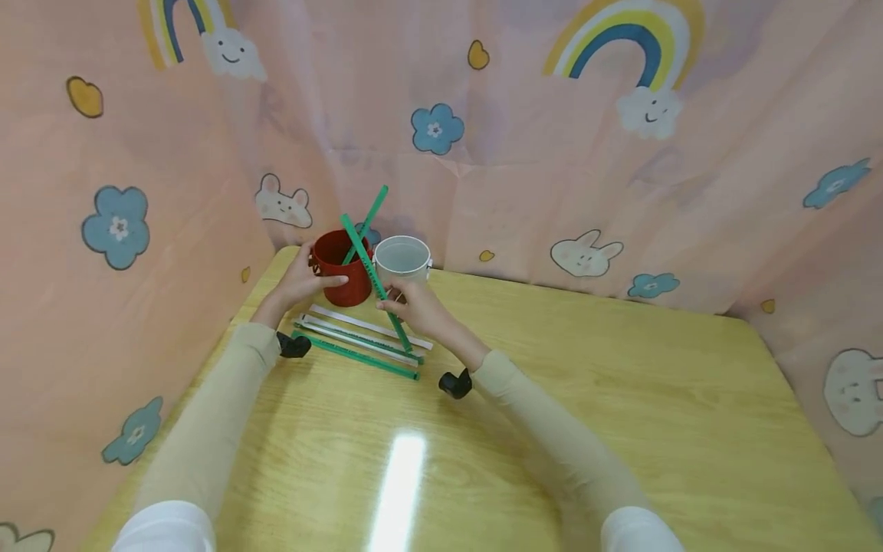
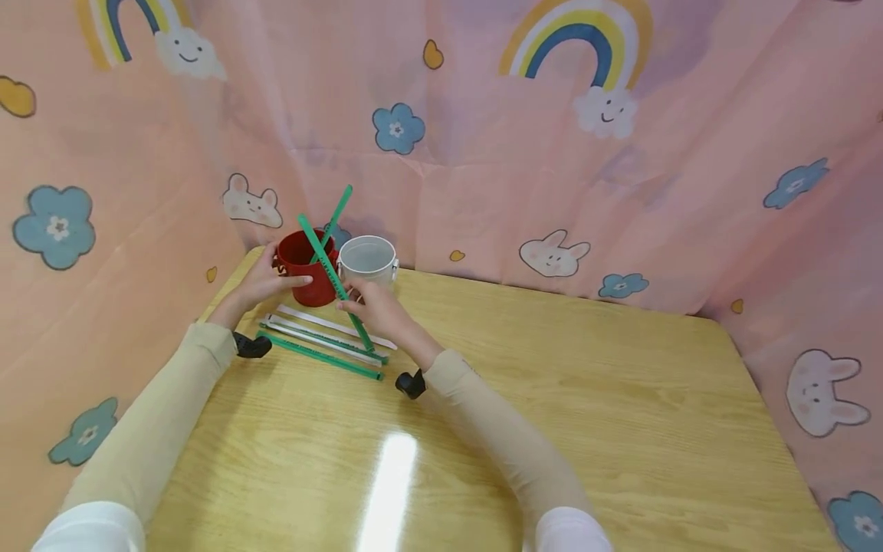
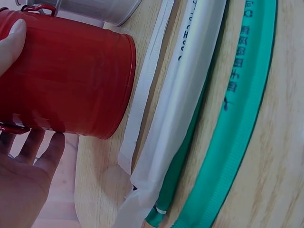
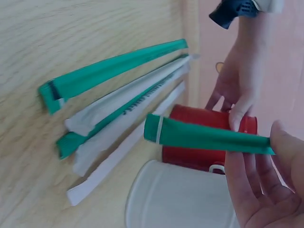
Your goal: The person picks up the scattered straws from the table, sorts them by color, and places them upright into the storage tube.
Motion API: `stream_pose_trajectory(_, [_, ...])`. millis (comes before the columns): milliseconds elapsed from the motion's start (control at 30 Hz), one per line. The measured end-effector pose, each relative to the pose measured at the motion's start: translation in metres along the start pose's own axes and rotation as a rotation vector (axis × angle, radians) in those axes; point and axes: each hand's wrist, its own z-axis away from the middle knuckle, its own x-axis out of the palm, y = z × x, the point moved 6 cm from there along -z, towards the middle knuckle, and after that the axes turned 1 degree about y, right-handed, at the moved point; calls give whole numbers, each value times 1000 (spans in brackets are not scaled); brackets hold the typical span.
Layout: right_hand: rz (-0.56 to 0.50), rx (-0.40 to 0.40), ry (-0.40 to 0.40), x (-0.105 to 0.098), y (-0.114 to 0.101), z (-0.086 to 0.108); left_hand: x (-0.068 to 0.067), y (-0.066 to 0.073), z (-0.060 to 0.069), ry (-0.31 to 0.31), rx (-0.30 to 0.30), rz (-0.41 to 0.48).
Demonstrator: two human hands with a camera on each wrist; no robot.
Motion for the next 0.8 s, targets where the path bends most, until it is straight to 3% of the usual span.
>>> stream_pose_trajectory(167, [52,-19,68,-10,-7,-7,1,2,-2,2,-4,1])
stream_pose_trajectory(433, [28,-56,140,-20,-17,-19,-2,21,9,5,-14,72])
stream_pose_trajectory(667, [36,-57,208,-29,-22,-26,1,11,1,-4,-14,41])
stream_pose_trajectory(800, [5,-100,252,-33,-27,-31,0,16,6,2,-25,63])
